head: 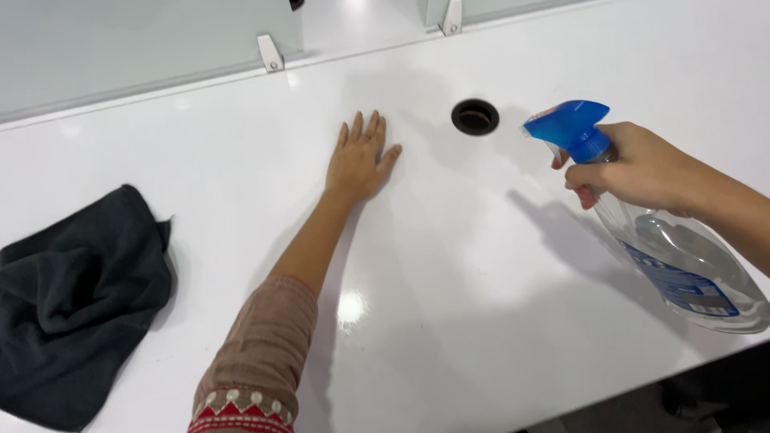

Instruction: The person sprays a white desk surface with liquid from a spray bottle, wipes the area with a dark cloth, and moves an office chair out of the way to continue cleaning.

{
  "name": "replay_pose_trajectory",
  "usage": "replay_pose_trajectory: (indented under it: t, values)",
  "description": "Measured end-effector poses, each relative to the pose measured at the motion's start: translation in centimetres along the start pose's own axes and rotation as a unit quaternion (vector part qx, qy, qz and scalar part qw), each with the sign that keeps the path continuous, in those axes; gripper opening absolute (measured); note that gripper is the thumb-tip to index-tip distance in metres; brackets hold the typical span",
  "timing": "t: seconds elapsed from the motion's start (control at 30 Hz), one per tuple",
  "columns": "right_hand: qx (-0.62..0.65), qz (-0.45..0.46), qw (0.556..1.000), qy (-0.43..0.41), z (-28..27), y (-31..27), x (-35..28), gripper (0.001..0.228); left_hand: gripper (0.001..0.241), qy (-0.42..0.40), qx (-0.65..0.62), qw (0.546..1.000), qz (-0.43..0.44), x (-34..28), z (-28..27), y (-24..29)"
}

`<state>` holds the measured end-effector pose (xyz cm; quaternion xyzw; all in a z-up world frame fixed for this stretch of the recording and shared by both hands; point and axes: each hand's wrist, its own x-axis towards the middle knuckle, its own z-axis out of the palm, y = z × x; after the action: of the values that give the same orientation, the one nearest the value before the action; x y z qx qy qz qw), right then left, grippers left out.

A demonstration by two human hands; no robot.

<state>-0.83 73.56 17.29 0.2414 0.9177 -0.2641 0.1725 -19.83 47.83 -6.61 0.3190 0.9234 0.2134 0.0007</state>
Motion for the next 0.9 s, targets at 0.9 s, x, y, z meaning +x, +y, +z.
replay_pose_trajectory:
  t: [0.9]
  values:
    - [-0.042, 0.122, 0.991, -0.021, 1.7, 17.8, -14.1, 0.036, 0.058, 0.08, 0.009, 0.976, 0.202, -11.2, -3.7, 8.2]
